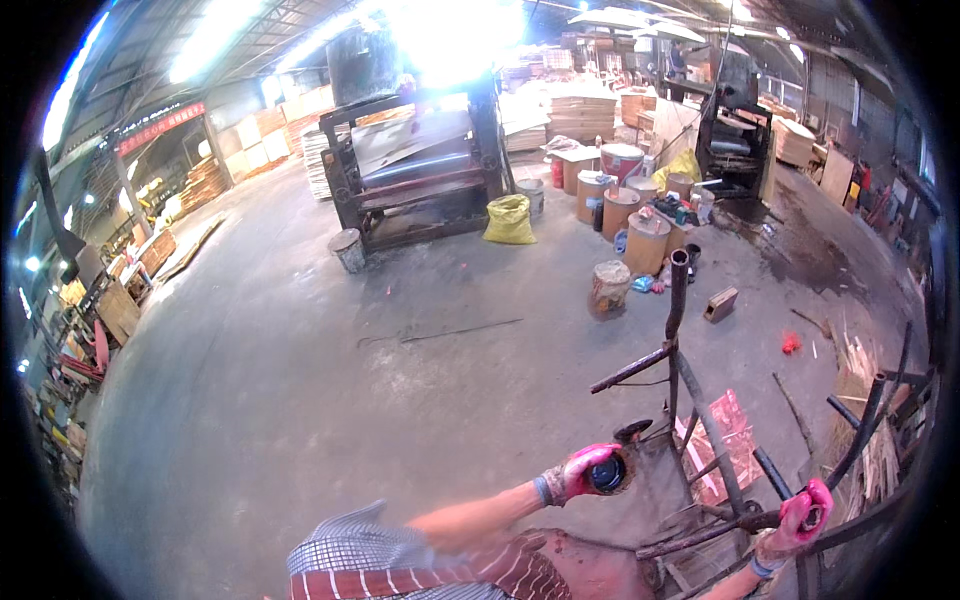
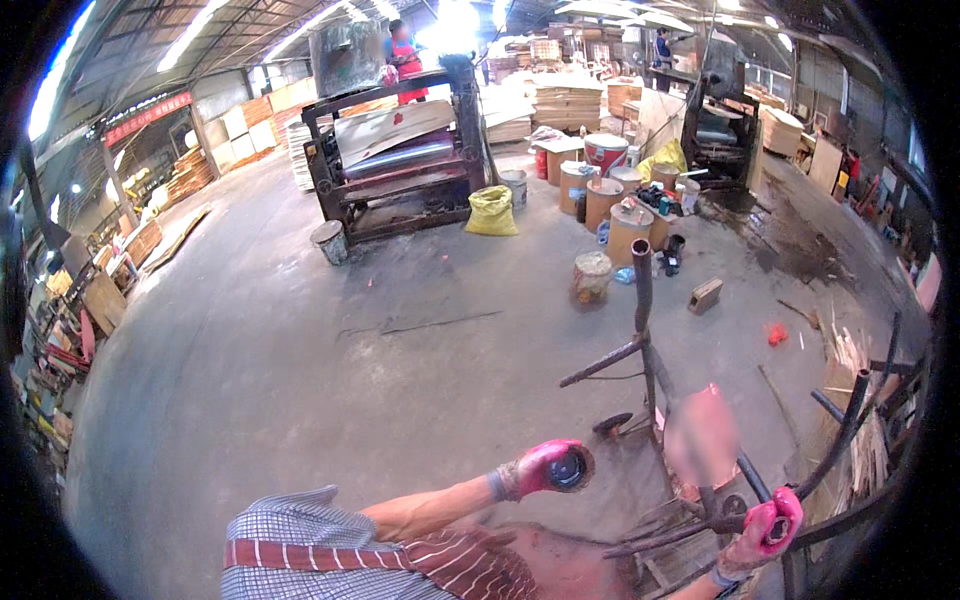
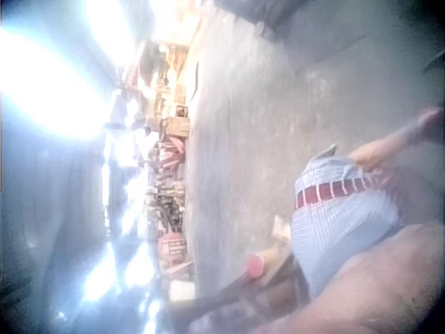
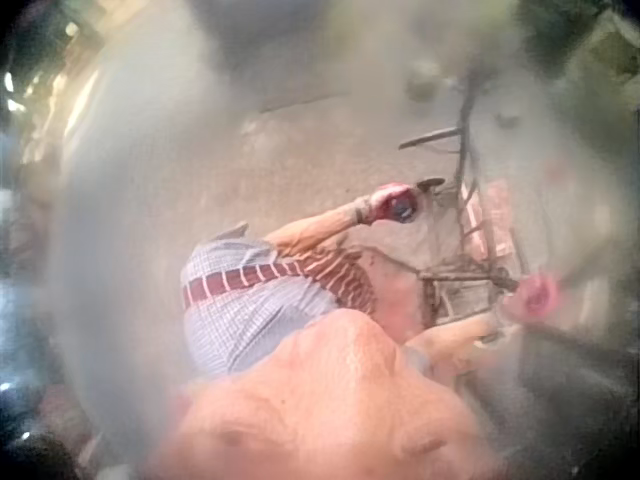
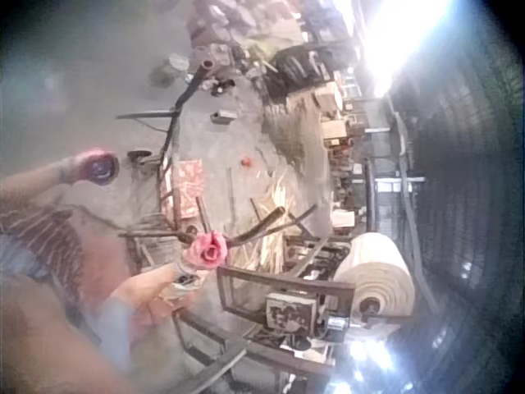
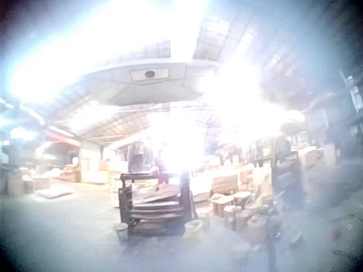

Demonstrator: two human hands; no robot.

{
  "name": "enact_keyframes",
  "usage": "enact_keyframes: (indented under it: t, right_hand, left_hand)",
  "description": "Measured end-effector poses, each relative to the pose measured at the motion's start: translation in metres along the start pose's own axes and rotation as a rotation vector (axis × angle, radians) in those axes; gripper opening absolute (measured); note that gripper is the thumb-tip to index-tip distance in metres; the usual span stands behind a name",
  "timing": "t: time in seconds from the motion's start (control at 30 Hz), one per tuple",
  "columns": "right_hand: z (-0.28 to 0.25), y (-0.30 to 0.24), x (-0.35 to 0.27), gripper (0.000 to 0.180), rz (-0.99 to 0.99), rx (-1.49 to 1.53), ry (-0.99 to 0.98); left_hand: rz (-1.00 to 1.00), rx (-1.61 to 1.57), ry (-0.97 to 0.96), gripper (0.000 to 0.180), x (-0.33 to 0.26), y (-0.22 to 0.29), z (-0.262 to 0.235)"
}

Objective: The person sweeps the floor with a broom and then applies a liquid substance from a container to the edges of wood sheets as they are processed by a roller machine.

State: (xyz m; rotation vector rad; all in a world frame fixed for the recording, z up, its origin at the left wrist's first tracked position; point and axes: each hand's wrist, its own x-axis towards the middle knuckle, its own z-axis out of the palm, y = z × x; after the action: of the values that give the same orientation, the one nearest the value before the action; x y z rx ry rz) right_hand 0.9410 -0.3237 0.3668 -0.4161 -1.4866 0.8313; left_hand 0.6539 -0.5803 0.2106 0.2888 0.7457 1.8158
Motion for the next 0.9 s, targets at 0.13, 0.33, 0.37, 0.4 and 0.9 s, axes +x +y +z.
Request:
enact_keyframes:
  t: [0.13,0.33,0.37,0.4,0.9]
  right_hand:
    - [-0.018,0.120,-0.046,0.021,-0.052,-0.208,0.306]
    - [0.000,0.128,-0.083,0.026,0.372,-0.530,0.244]
    - [-0.001,0.119,-0.081,0.033,0.263,-0.491,0.249]
    - [0.004,0.111,-0.081,0.041,0.156,-0.440,0.238]
    - [-0.013,-0.047,0.010,0.044,-0.032,0.073,0.079]
  left_hand:
    - [-0.026,0.005,-0.062,0.044,0.017,-0.006,-0.013]
    - [-0.072,-0.001,0.011,0.043,0.008,0.005,0.002]
    - [-0.111,-0.022,0.017,0.043,0.006,0.006,0.005]
    - [-0.019,0.019,-0.032,0.045,0.014,-0.007,-0.016]
    - [-0.121,-0.004,-0.082,0.040,0.015,-0.015,0.003]
